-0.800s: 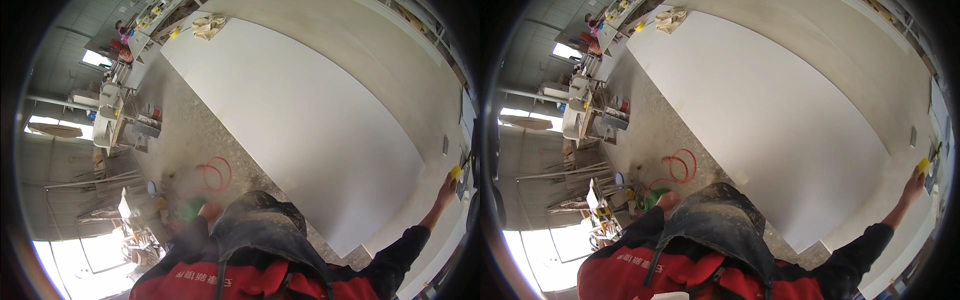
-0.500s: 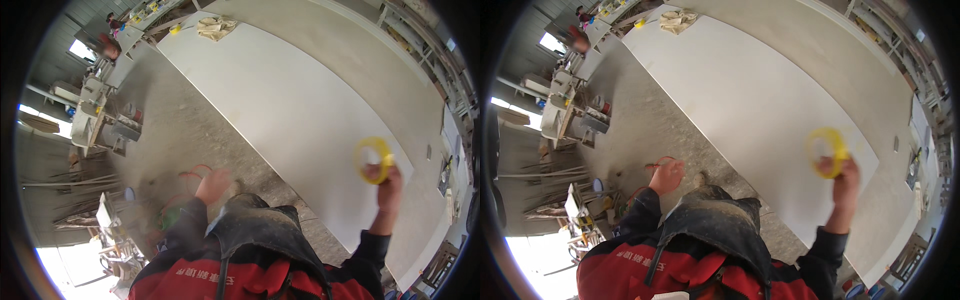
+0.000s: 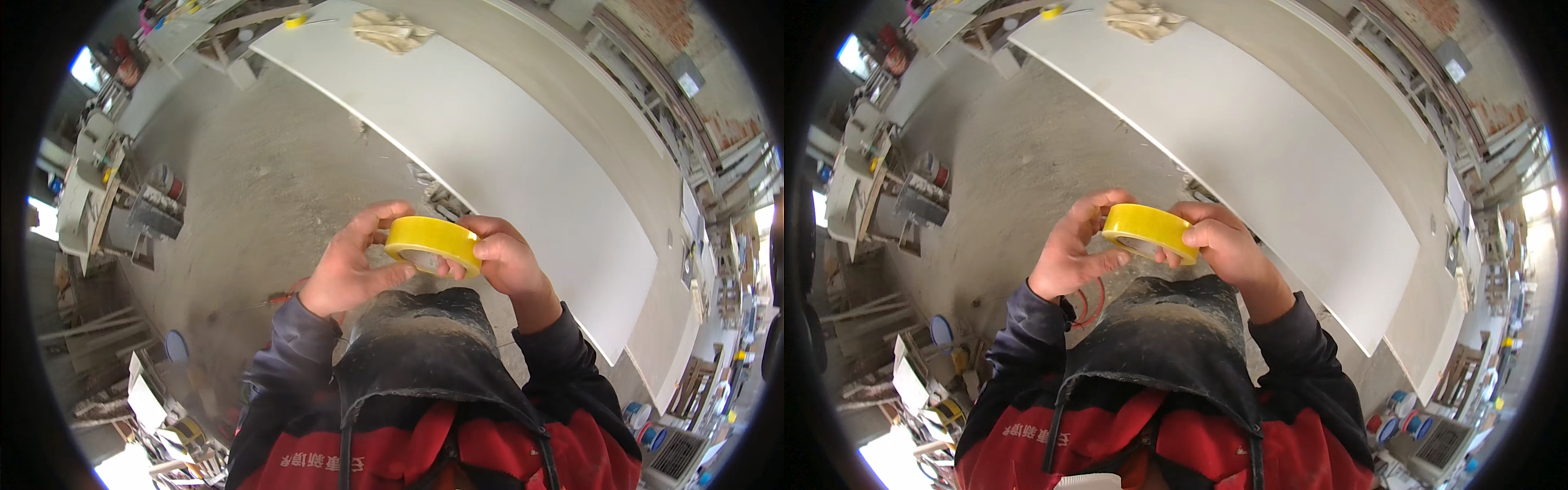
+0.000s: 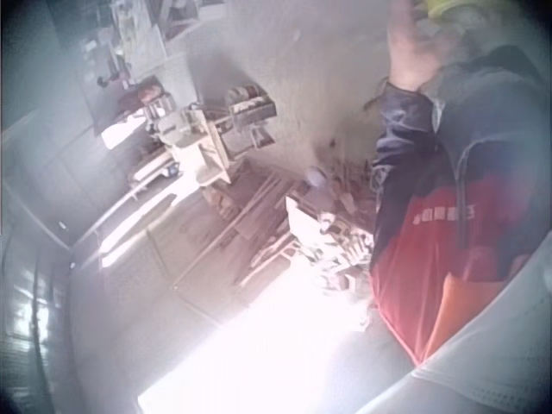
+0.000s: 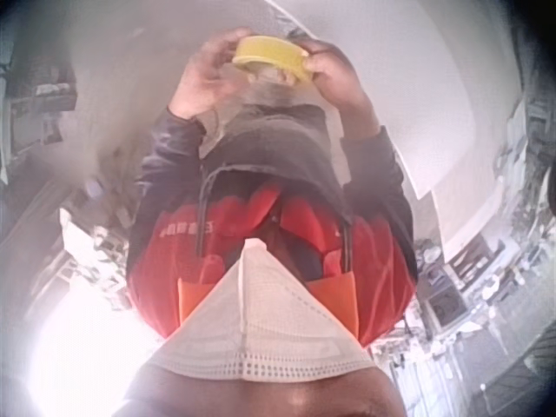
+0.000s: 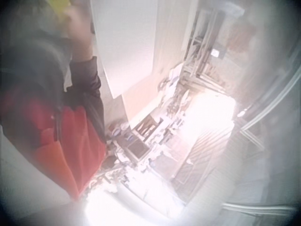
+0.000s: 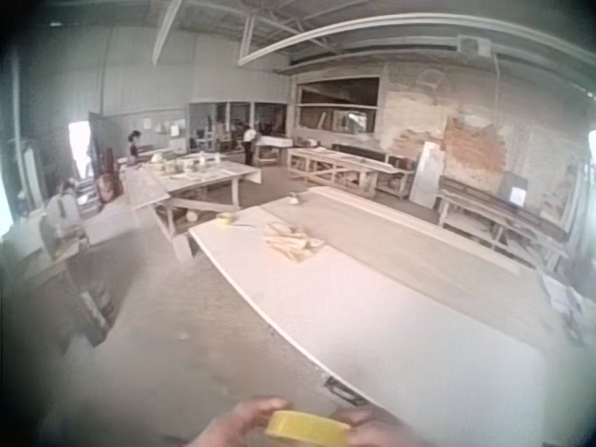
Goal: The person applies yellow masking tape along the edges of a large white board, then uses a utility knife to trim the tape. They also handle a thin wooden strip, positioning it on the board and securing it with additional tape.
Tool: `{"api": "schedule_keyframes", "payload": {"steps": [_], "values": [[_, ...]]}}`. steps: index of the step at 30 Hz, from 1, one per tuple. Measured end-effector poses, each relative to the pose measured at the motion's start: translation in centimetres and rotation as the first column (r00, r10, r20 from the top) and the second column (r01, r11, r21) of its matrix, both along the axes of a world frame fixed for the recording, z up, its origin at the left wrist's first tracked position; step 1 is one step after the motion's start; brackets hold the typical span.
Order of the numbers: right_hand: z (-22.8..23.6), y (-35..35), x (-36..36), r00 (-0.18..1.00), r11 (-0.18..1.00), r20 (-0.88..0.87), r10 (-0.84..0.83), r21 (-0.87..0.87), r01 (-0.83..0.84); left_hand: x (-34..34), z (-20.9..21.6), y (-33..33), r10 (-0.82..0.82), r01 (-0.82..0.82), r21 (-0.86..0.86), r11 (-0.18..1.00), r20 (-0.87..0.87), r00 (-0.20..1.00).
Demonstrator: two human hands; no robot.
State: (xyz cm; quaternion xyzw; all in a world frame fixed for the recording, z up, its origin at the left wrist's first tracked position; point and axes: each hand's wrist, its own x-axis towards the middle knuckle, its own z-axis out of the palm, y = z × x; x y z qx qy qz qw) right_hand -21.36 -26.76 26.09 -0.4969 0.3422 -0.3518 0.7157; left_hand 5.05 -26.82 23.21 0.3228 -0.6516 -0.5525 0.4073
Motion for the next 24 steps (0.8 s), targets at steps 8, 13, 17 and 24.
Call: {"api": "schedule_keyframes", "payload": {"steps": [8,13,17,24], "values": [[-3.9,-6.1,12.7,0.857,0.952,0.439,0.272,0.005,-0.305,11.4,-1.2,2.8,0.285,-0.217,0.305,0.927,-0.199,0.937],[-6.2,-11.2,19.6,0.782,0.86,0.39,0.487,-0.055,-0.508,16.6,-1.6,2.8,0.501,-0.45,0.249,0.858,-0.206,0.841],[-7.5,-15.9,24.0,0.739,0.779,0.295,0.606,-0.033,-0.626,20.6,-1.6,0.0,0.577,-0.576,0.029,0.817,-0.047,0.815],[-5.9,-26.5,33.5,0.678,0.672,-0.046,0.734,-0.097,-0.734,27.2,1.8,-10.2,0.58,-0.55,-0.187,0.814,0.271,0.768]]}}
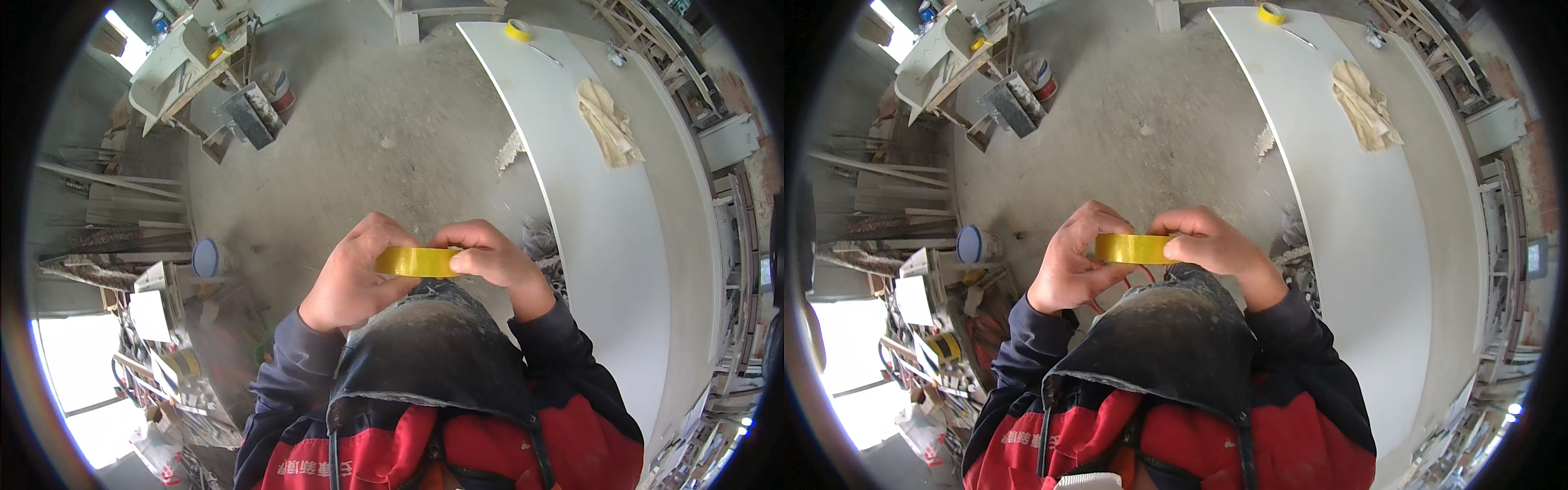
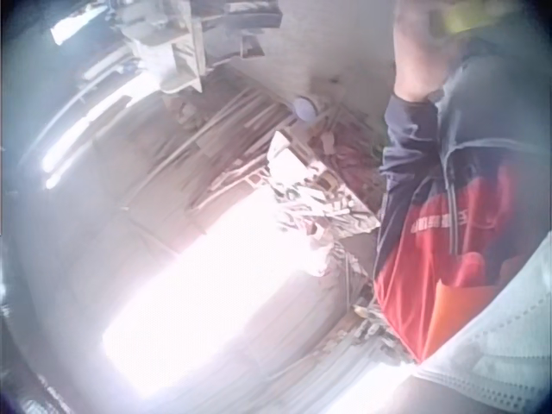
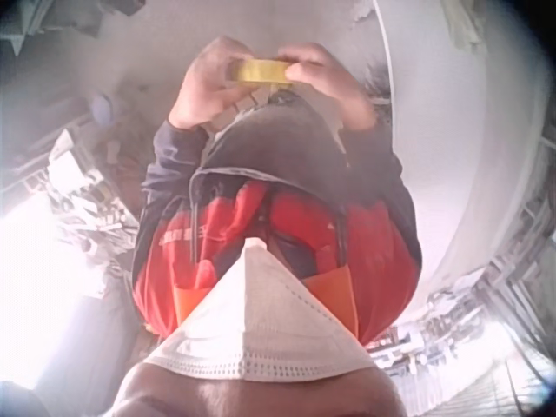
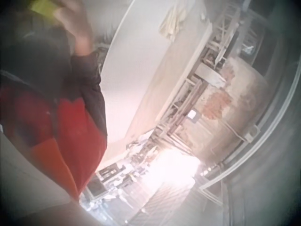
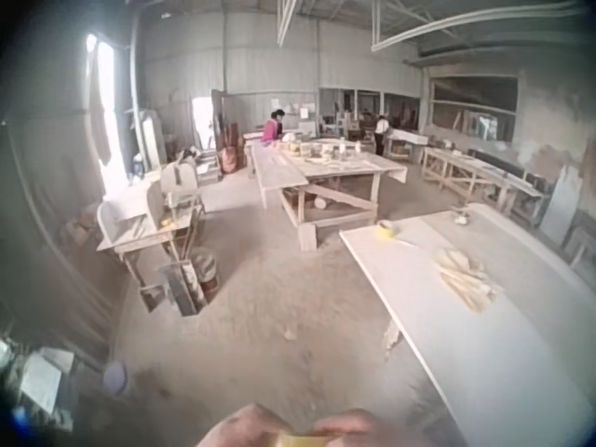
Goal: The person applies yellow masking tape along the edges of a large white board, then uses a utility knife to trim the tape. They also handle a thin wooden strip, positioning it on the board and securing it with additional tape.
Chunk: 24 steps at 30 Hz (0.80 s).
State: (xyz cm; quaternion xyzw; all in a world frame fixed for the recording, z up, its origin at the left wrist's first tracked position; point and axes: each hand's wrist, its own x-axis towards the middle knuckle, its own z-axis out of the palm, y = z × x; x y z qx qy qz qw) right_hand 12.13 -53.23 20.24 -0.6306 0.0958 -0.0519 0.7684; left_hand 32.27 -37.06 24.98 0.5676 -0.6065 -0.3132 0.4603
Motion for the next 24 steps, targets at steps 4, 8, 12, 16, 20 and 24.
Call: {"api": "schedule_keyframes", "payload": {"steps": [4,8,12,16,20,24], "values": [[0.9,-4.5,6.0,1.0,0.998,0.0,0.022,-0.055,-0.021,4.2,1.1,-4.7,0.034,-0.035,0.002,0.999,0.104,0.994],[1.2,-7.5,10.2,0.995,0.995,0.026,-0.095,0.031,0.094,7.8,1.5,-7.4,0.243,-0.237,-0.066,0.969,0.111,0.964],[0.9,-10.5,12.7,0.97,0.956,0.192,-0.149,0.279,0.091,12.8,-3.6,-9.0,0.175,-0.172,0.05,0.984,-0.469,0.866],[-0.1,-13.7,14.9,0.96,0.945,0.194,-0.204,0.296,0.141,16.6,-6.1,-13.5,-0.003,-0.012,-0.023,1.0,-0.562,0.827],[-0.6,-16.7,16.5,0.938,0.937,0.12,-0.324,0.175,0.302,20.8,-6.7,-19.8,-0.147,0.114,-0.094,0.989,-0.576,0.804],[0.9,-18.5,20.2,0.886,0.886,-0.021,-0.463,0.03,0.463,25.8,-5.4,-25.9,-0.327,0.276,-0.175,0.945,-0.495,0.805]]}}
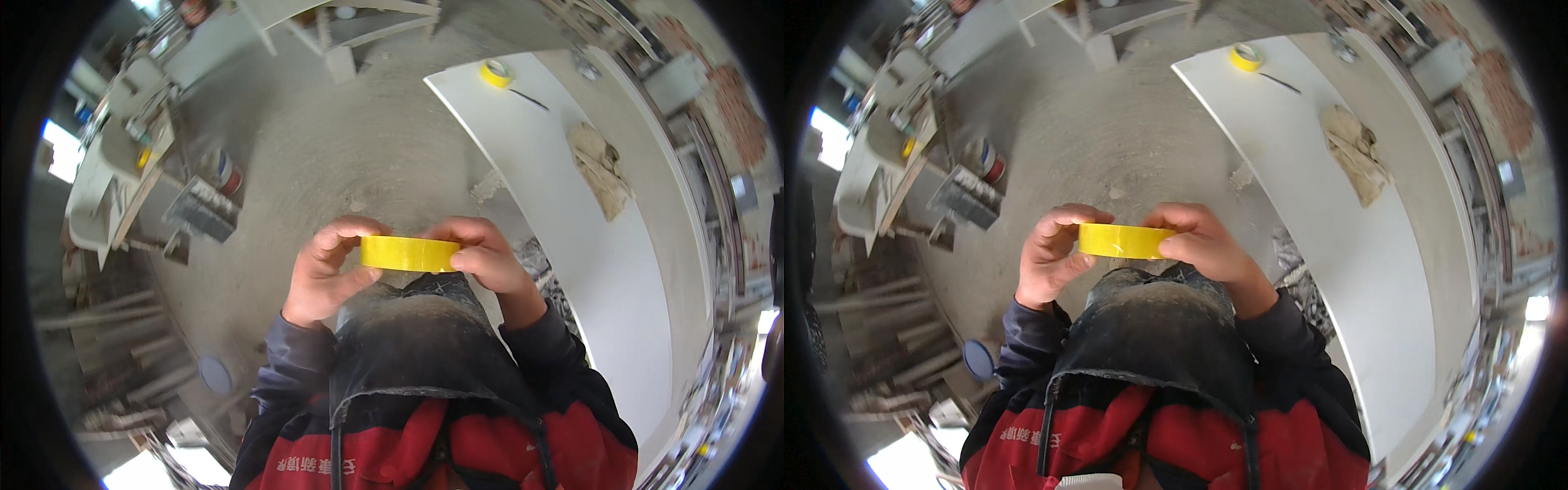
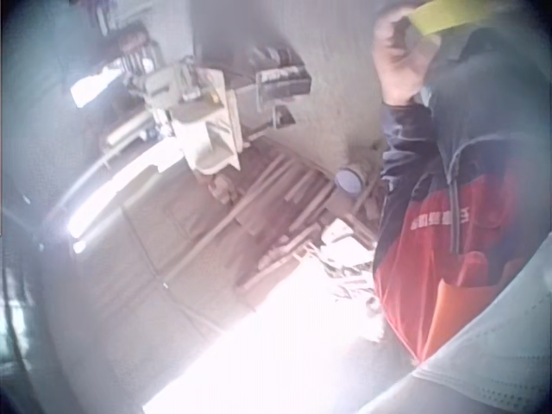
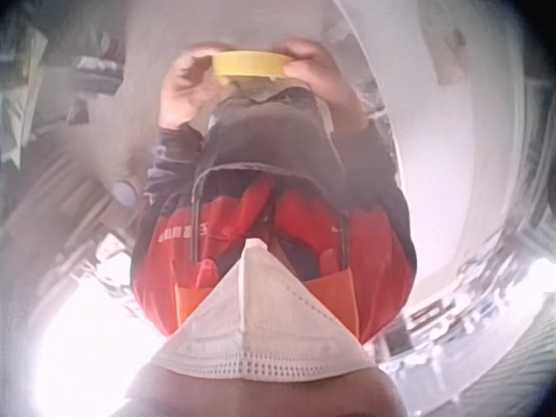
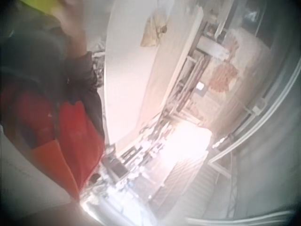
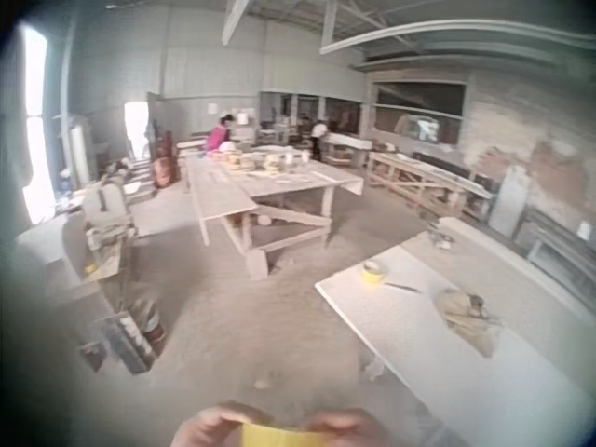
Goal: The person applies yellow masking tape along the edges of a large white board, then uses a utility knife to trim the tape. They also handle a thin wooden strip, positioning it on the board and securing it with additional tape.
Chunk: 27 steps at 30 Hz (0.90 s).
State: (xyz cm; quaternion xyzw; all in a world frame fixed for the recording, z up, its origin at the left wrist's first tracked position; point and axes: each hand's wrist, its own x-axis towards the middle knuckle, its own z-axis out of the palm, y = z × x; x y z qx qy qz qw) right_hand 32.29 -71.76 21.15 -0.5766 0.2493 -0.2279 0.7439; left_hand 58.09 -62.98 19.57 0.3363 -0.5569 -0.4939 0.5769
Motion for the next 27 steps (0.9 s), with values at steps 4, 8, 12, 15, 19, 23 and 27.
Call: {"api": "schedule_keyframes", "payload": {"steps": [4,8,12,15,19,23,27], "values": [[1.3,-1.4,2.4,0.996,0.996,0.04,-0.082,-0.039,0.083,3.9,1.2,-5.5,-0.156,0.155,0.012,0.988,0.023,0.988],[2.4,-1.6,4.9,0.972,0.966,-0.004,-0.237,-0.108,0.235,6.2,1.6,-9.3,-0.27,0.269,0.023,0.963,0.048,0.962],[3.1,-1.2,6.0,0.927,0.927,-0.083,-0.366,-0.123,0.355,6.9,2.0,-12.1,-0.369,0.366,0.076,0.928,0.037,0.929],[3.5,-0.7,6.4,0.894,0.897,-0.093,-0.439,-0.101,0.43,6.6,2.8,-13.1,-0.409,0.402,0.074,0.913,0.15,0.9],[4.0,-0.4,6.3,0.881,0.894,-0.156,-0.447,-0.097,0.437,5.1,5.3,-13.3,-0.38,0.428,0.012,0.904,0.483,0.789],[4.5,-0.6,5.3,0.897,0.92,-0.214,-0.388,-0.144,0.364,3.8,5.3,-13.4,-0.402,0.513,-0.096,0.853,0.507,0.763],[4.6,-0.4,3.9,0.904,0.935,-0.239,-0.354,-0.106,0.338,2.5,5.1,-12.7,-0.402,0.482,-0.099,0.871,0.42,0.814]]}}
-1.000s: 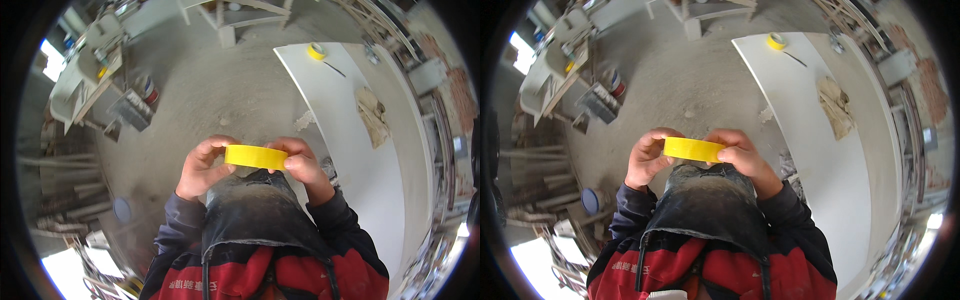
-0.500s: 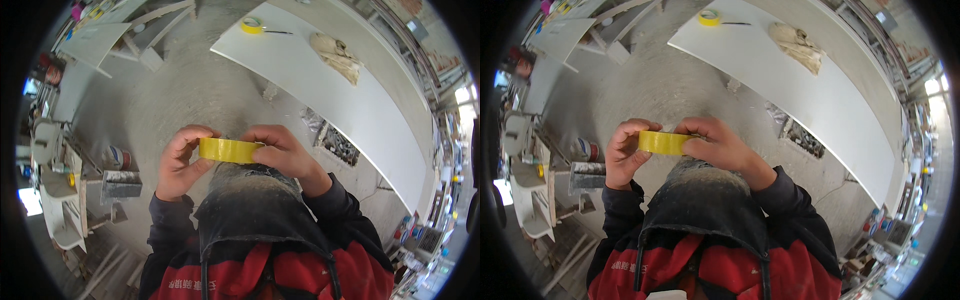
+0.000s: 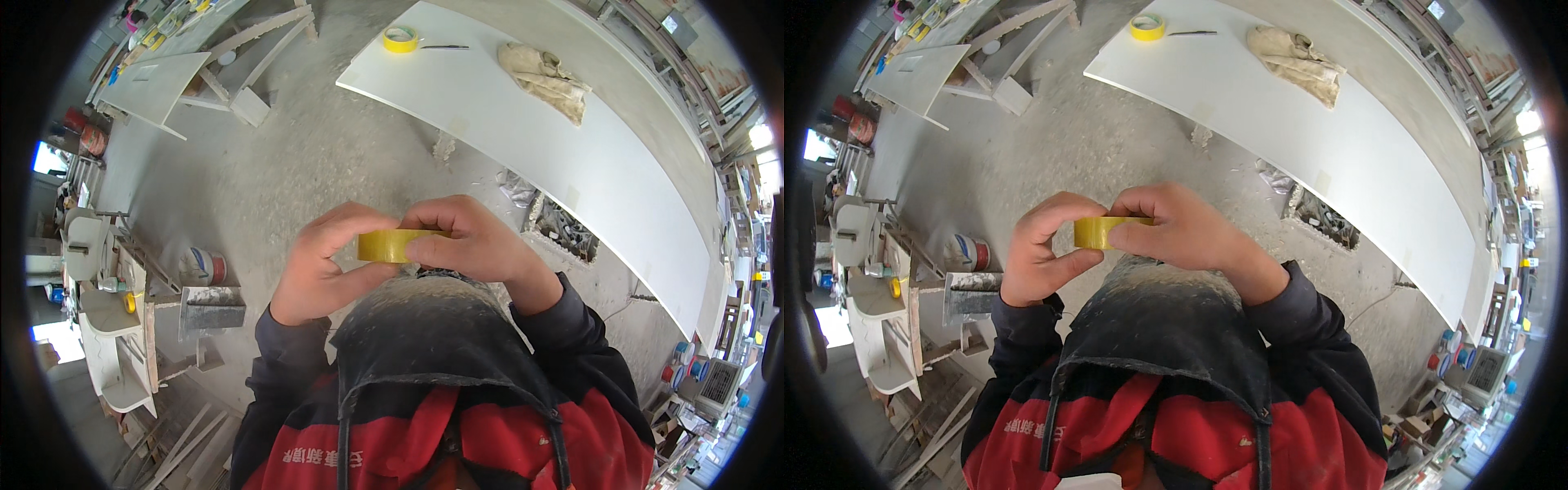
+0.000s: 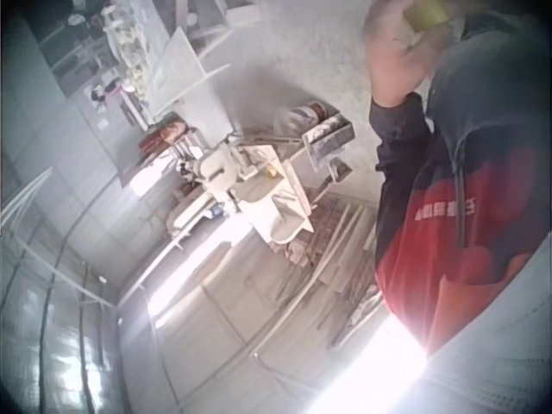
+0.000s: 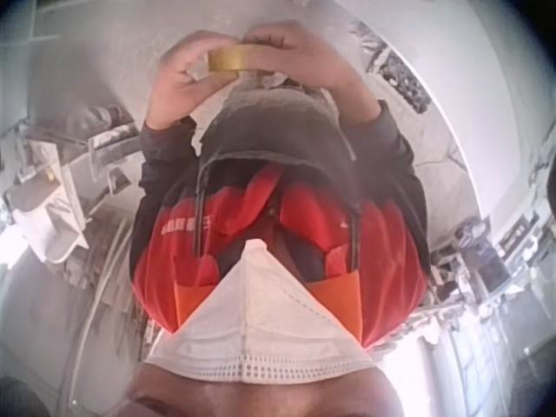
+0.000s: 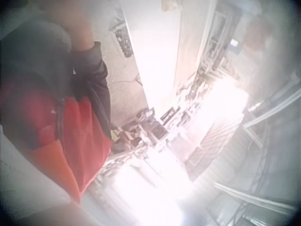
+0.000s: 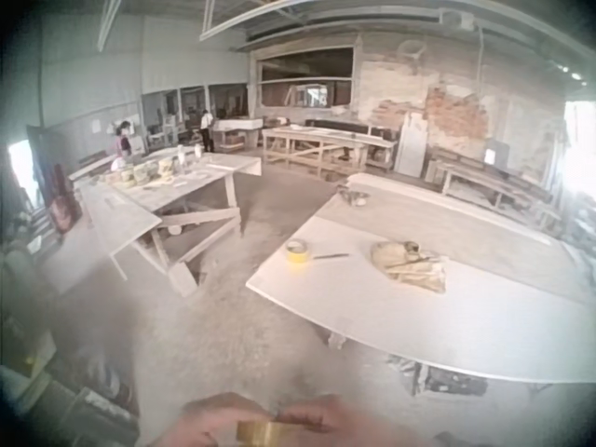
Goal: The person applies yellow masking tape along the edges of a large white board, then uses a utility knife to trim the tape. They also handle a thin wooden strip, positioning it on the board and securing it with additional tape.
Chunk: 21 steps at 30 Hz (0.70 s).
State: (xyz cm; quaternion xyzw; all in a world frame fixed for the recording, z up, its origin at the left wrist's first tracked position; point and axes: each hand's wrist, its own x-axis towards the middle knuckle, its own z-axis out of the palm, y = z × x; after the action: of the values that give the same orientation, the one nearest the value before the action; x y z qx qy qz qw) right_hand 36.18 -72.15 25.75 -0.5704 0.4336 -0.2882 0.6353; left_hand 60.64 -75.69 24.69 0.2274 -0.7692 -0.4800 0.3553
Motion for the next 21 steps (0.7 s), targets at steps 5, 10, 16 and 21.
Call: {"api": "schedule_keyframes", "payload": {"steps": [5,10,16,21], "values": [[0.4,0.1,-1.5,0.998,0.998,-0.034,0.055,-0.034,-0.056,-1.0,-0.3,1.5,0.052,-0.051,0.028,0.998,-0.031,0.998],[0.0,0.5,-2.5,0.998,0.998,-0.008,0.064,-0.016,-0.064,-1.9,-0.8,2.4,0.097,-0.095,0.044,0.995,-0.062,0.993],[0.2,0.5,-2.8,0.997,0.997,-0.002,0.075,-0.032,-0.075,-2.0,-0.9,2.5,0.086,-0.084,0.025,0.996,-0.088,0.992],[-0.2,0.4,-2.9,0.997,0.996,0.013,0.071,-0.057,-0.07,-0.9,-1.9,1.8,0.091,-0.064,0.154,0.986,-0.177,0.98]]}}
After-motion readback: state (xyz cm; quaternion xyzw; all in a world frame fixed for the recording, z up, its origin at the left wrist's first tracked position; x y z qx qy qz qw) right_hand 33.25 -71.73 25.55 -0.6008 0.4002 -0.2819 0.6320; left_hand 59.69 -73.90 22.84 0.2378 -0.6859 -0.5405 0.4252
